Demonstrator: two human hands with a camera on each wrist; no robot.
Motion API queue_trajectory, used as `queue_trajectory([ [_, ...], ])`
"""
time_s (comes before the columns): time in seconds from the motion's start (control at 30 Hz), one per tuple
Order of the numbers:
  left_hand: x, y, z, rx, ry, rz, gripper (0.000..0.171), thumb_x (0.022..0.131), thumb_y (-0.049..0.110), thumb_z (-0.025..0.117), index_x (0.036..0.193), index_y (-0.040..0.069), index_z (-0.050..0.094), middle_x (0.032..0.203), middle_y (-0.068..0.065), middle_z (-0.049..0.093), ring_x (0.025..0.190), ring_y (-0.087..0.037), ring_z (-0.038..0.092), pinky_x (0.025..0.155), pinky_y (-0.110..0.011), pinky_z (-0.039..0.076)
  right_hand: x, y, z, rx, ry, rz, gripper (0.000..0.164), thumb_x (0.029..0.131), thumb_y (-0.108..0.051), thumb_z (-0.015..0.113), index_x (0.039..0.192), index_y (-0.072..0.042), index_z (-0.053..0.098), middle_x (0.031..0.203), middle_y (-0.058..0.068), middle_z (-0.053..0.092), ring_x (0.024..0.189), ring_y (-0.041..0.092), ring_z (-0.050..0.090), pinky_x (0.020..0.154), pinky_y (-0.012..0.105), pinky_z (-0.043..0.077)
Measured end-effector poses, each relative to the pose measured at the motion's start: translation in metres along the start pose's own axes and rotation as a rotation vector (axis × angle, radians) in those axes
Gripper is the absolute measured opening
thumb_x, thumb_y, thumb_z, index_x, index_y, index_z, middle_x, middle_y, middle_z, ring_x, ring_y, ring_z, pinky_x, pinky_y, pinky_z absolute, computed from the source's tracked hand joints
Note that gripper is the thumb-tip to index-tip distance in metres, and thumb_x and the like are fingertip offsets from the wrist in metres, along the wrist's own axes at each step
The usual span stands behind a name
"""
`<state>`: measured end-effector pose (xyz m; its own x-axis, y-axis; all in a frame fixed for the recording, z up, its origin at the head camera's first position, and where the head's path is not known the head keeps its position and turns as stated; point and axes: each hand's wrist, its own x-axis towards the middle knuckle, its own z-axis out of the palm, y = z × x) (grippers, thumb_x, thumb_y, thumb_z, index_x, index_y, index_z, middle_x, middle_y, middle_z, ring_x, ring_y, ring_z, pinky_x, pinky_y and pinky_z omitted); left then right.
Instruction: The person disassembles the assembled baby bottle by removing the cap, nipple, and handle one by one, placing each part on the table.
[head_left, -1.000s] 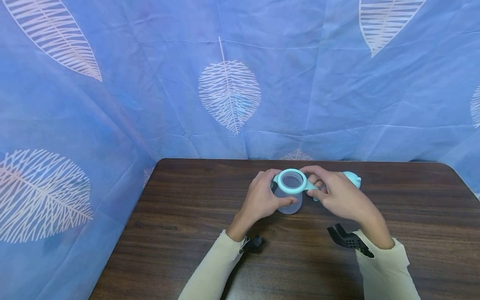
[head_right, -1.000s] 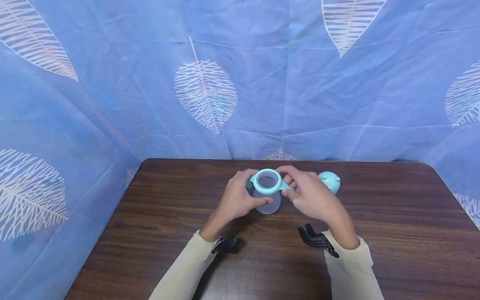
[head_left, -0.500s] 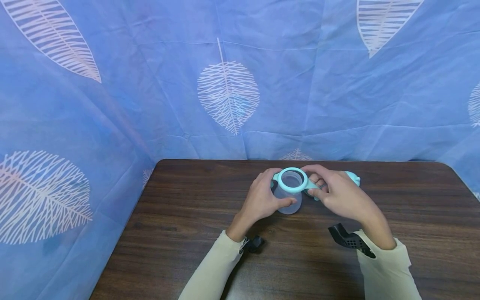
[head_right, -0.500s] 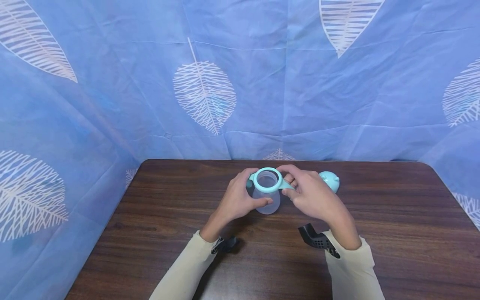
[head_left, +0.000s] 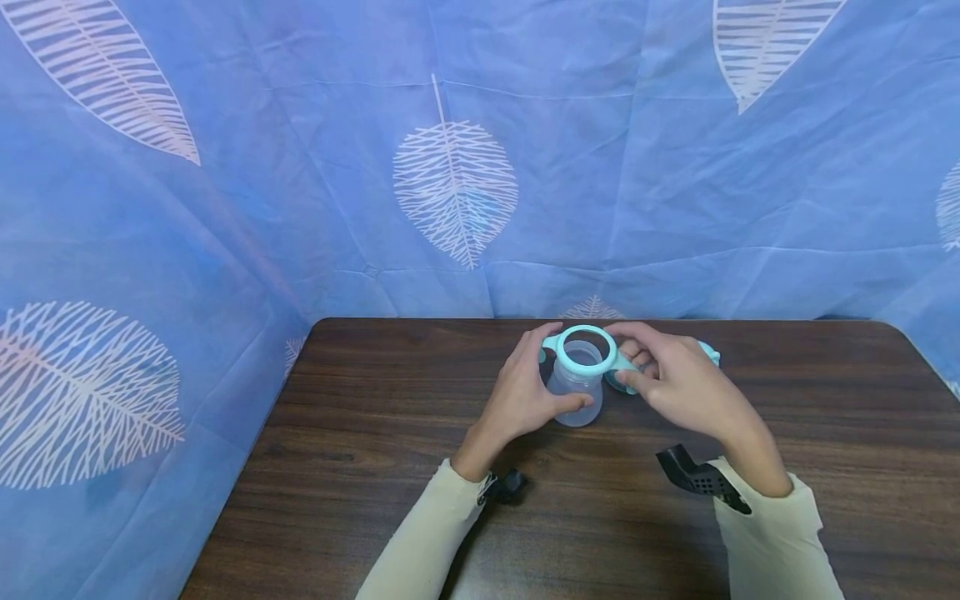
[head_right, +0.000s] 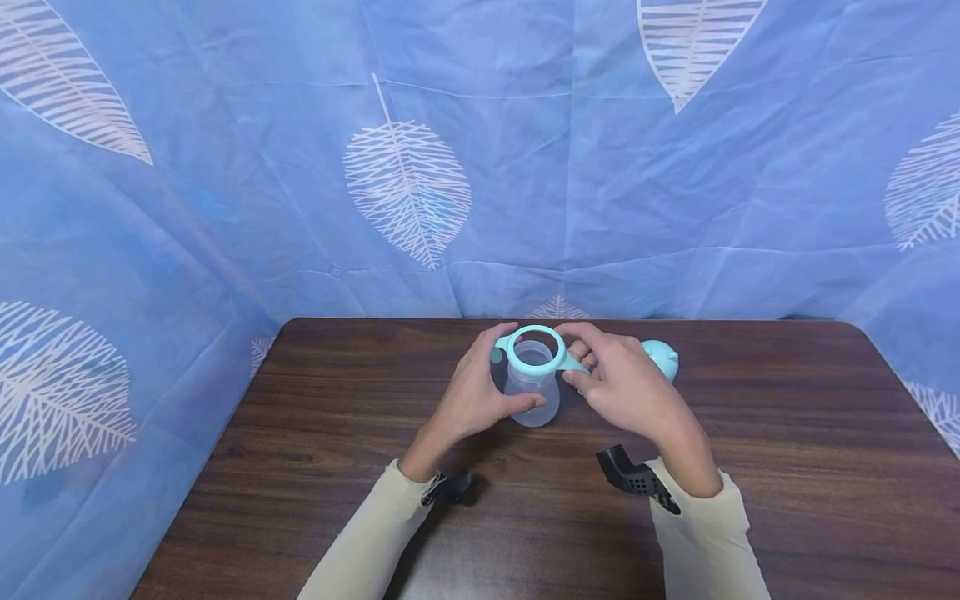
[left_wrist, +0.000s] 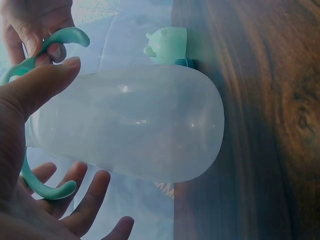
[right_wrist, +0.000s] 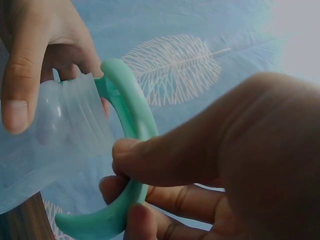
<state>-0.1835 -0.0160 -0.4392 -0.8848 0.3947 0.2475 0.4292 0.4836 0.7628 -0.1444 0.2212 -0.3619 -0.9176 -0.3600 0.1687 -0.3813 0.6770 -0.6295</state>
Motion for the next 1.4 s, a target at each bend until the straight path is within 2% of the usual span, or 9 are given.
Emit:
queue_trajectory([
  [0.23, 0.000, -0.001, 0.000, -0.022, 0.016, 0.003, 0.113, 0.081, 0.037, 0.102, 0.170, 0.016, 0.036, 0.162, -0.009, 0.050, 0.141, -0.023, 0.056, 0.112, -0.047, 0.051, -0.002, -0.001, -0.003, -0.004, 0.048, 0.018, 0.051, 0.102, 0.000, 0.076, 0.150, 0.002, 0.061, 0.110, 0.008, 0.072, 0.095, 0.021, 0.070, 0.081, 0.031, 0.059],
  [0.5, -0.002, -0.001, 0.000, -0.031, 0.021, 0.027, 0.114, 0.080, 0.036, 0.102, 0.170, 0.014, 0.035, 0.153, -0.007, 0.053, 0.131, -0.024, 0.061, 0.105, -0.039, 0.054, -0.007, 0.004, -0.009, -0.036, 0.099, 0.034, 0.051, 0.102, -0.002, 0.078, 0.150, 0.002, 0.061, 0.111, 0.008, 0.072, 0.096, 0.023, 0.069, 0.082, 0.031, 0.056],
  [0.67, -0.002, 0.000, -0.001, -0.059, 0.014, 0.025, 0.114, 0.080, 0.032, 0.103, 0.170, 0.013, 0.035, 0.152, -0.008, 0.055, 0.131, -0.022, 0.062, 0.105, -0.038, 0.054, -0.012, 0.009, -0.015, -0.046, 0.143, 0.050, 0.054, 0.102, -0.004, 0.078, 0.152, 0.002, 0.059, 0.112, 0.009, 0.071, 0.101, 0.027, 0.070, 0.082, 0.023, 0.053],
  [0.83, -0.001, -0.001, 0.000, -0.066, 0.014, 0.006, 0.112, 0.079, 0.031, 0.103, 0.168, 0.014, 0.039, 0.148, -0.004, 0.061, 0.131, -0.021, 0.062, 0.106, -0.040, 0.053, -0.017, 0.018, -0.021, -0.046, 0.176, 0.082, 0.056, 0.102, -0.004, 0.078, 0.154, 0.002, 0.057, 0.113, 0.011, 0.072, 0.101, 0.030, 0.071, 0.080, 0.015, 0.050],
  [1.07, -0.002, -0.001, 0.001, -0.022, -0.004, 0.001, 0.095, 0.082, 0.035, 0.101, 0.161, 0.013, 0.052, 0.141, -0.004, 0.066, 0.130, -0.030, 0.064, 0.105, -0.042, 0.053, -0.027, 0.031, -0.032, -0.083, 0.187, 0.136, 0.058, 0.102, -0.005, 0.078, 0.154, 0.006, 0.055, 0.116, 0.016, 0.072, 0.102, 0.035, 0.071, 0.078, 0.012, 0.047],
  [1.17, -0.002, 0.000, 0.001, 0.005, -0.015, 0.003, 0.085, 0.083, 0.036, 0.100, 0.154, 0.012, 0.059, 0.139, -0.005, 0.067, 0.126, -0.031, 0.065, 0.103, -0.041, 0.054, -0.031, 0.037, -0.038, -0.105, 0.193, 0.161, 0.059, 0.102, -0.008, 0.079, 0.154, 0.006, 0.054, 0.115, 0.015, 0.071, 0.098, 0.019, 0.071, 0.076, 0.010, 0.045],
  [1.3, -0.002, 0.000, 0.000, 0.015, -0.027, 0.004, 0.076, 0.085, 0.039, 0.098, 0.147, 0.011, 0.064, 0.134, -0.003, 0.068, 0.121, -0.030, 0.067, 0.098, -0.038, 0.056, -0.038, 0.044, -0.046, -0.135, 0.195, 0.204, 0.061, 0.102, -0.010, 0.079, 0.155, 0.006, 0.053, 0.115, 0.015, 0.072, 0.090, -0.011, 0.059, 0.073, 0.011, 0.045],
  [1.4, -0.002, -0.001, 0.000, 0.007, -0.032, 0.005, 0.074, 0.086, 0.040, 0.098, 0.146, 0.011, 0.066, 0.132, -0.002, 0.068, 0.120, -0.031, 0.067, 0.097, -0.038, 0.056, -0.042, 0.050, -0.050, -0.161, 0.198, 0.231, 0.063, 0.102, -0.011, 0.080, 0.155, 0.008, 0.052, 0.115, 0.017, 0.072, 0.089, -0.007, 0.062, 0.072, 0.017, 0.047],
])
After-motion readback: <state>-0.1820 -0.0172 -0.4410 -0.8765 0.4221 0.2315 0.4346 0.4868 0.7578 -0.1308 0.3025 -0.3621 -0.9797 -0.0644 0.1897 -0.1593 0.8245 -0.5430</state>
